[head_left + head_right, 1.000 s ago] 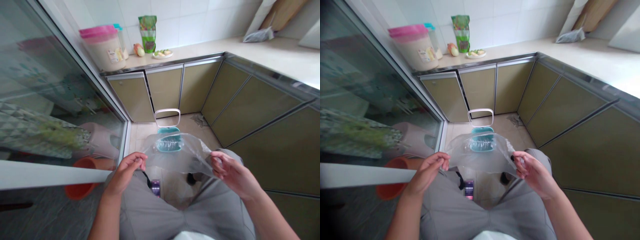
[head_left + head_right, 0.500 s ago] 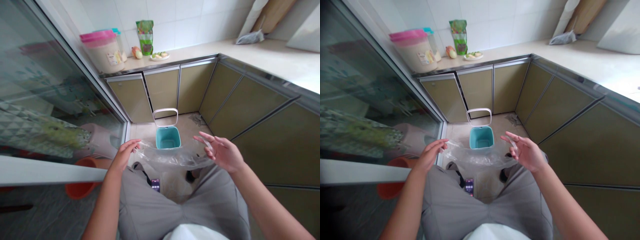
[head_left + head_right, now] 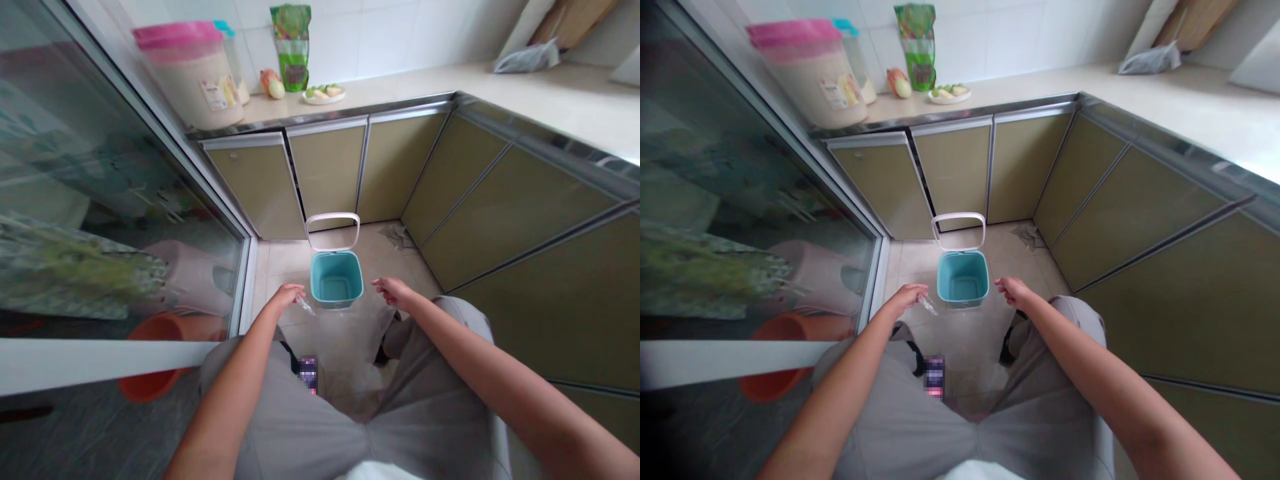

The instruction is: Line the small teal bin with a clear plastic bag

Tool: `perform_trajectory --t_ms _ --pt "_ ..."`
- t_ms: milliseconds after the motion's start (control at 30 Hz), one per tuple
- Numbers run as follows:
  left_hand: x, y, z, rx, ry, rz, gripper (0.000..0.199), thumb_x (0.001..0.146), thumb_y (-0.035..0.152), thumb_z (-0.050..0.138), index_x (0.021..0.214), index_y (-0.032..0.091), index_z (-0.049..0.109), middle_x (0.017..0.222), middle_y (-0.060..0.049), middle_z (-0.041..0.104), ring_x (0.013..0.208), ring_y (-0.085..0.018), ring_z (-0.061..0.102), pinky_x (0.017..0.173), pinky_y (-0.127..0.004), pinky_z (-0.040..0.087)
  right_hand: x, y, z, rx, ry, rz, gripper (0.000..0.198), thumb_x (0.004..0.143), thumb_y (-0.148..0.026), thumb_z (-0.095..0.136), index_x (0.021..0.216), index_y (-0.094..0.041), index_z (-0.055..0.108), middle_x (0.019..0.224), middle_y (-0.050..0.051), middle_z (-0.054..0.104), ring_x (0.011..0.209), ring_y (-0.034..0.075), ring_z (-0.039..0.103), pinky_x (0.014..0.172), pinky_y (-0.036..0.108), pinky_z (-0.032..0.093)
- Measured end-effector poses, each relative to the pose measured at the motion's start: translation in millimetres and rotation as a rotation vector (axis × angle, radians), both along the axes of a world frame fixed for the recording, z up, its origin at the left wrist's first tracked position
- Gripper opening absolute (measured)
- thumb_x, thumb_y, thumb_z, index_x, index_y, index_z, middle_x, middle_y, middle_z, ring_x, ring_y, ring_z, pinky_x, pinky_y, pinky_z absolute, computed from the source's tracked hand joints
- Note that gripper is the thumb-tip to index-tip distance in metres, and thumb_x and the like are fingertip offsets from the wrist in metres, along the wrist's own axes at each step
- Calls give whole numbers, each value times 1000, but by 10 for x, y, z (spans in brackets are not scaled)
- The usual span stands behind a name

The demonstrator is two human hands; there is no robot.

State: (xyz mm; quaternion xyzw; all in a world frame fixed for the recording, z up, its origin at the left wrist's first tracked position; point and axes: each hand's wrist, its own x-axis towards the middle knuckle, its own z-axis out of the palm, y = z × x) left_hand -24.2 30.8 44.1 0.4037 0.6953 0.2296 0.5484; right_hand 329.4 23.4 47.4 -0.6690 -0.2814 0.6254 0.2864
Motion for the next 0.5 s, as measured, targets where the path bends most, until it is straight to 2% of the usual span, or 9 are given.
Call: perform_trajectory --t_ms 100,233,367,433,500 --pt "-9 99 -94 -45 -30 11 34 81 24 67 112 17 77 100 -8 80 68 -12 63 69 -26 46 -20 43 -190 -40 -73 11 12 95 -23 56 103 -16 63 67 -5 47 42 5 29 40 20 19" --pt "-34 263 -163 34 -35 30 39 76 21 69 114 15 77 94 -7 77 67 -11 62 71 -25 48 -62 116 -360 -19 -212 123 9 94 -24 60 96 -16 63 71 -3 54 45 6 37 41 21 32" --pt "-66 422 -248 113 -15 70 42 74 21 70 115 15 76 86 -4 75 67 -12 62 71 -25 49 -50 196 -482 -26 -406 263 12 96 -24 57 96 -15 64 73 1 60 50 9 50 52 23 46" --pt "-82 485 -306 159 35 106 42 76 23 69 116 14 74 87 -6 75 70 -15 65 70 -26 50 -22 203 -502 -11 -576 379 16 95 -25 56 95 -15 68 78 5 65 62 14 61 62 25 51" --pt "-98 521 -367 185 136 117 41 79 24 69 119 14 72 96 -9 76 79 -18 69 74 -27 52 16 194 -485 53 -773 467 19 94 -28 59 99 -16 73 94 12 70 86 22 69 78 31 54"
